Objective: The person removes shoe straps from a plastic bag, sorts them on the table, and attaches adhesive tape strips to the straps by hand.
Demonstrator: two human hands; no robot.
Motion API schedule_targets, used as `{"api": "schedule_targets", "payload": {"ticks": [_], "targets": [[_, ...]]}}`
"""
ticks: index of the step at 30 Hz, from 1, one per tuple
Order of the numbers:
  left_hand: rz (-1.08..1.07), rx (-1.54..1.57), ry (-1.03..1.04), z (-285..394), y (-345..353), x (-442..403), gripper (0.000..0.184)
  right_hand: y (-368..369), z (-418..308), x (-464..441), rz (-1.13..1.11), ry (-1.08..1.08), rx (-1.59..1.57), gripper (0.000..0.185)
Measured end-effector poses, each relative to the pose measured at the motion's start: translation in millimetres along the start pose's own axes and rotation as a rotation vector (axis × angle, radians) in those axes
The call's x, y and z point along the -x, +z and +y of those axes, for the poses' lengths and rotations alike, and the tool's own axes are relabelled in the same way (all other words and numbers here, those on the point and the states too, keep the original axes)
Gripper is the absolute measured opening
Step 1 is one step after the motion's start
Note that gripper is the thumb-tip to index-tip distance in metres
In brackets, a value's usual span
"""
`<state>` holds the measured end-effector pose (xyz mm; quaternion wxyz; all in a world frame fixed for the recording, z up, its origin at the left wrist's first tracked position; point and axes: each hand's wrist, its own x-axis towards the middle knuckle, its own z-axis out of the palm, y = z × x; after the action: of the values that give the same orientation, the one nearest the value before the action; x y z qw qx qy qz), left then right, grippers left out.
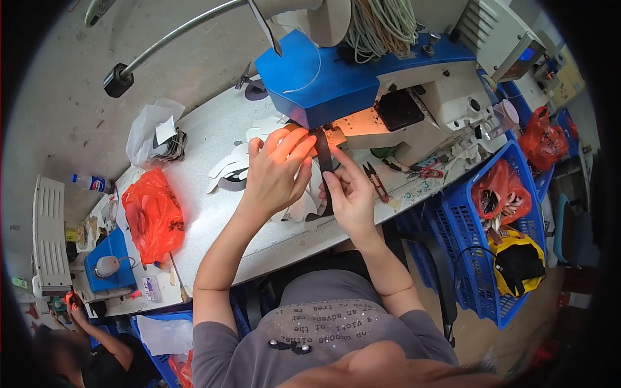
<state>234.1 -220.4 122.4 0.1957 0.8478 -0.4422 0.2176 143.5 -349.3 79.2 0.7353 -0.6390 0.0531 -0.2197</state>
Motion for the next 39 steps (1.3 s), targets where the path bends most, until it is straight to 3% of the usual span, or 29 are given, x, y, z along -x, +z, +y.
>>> {"api": "schedule_targets", "payload": {"ticks": [16,19,25,39], "targets": [[-0.002,-0.087,-0.010,5.5,1.3,-1.2,0.033,-10.0,-6.0,-12.8,0.037,0.055,0.124,0.031],[0.001,-0.099,-0.008,5.8,2.3,-1.0,0.033,-11.9,-9.0,-18.5,0.049,-0.056,0.321,0.029],[0.024,-0.144,0.007,5.6,6.3,-0.6,0.034,-12.6,-20.1,-27.4,0.045,-0.077,0.425,0.024],[0.013,-0.139,-0.010,8.5,4.6,-1.0,0.032,-10.1,-19.0,-42.7,0.058,-0.112,0.469,0.023]]}}
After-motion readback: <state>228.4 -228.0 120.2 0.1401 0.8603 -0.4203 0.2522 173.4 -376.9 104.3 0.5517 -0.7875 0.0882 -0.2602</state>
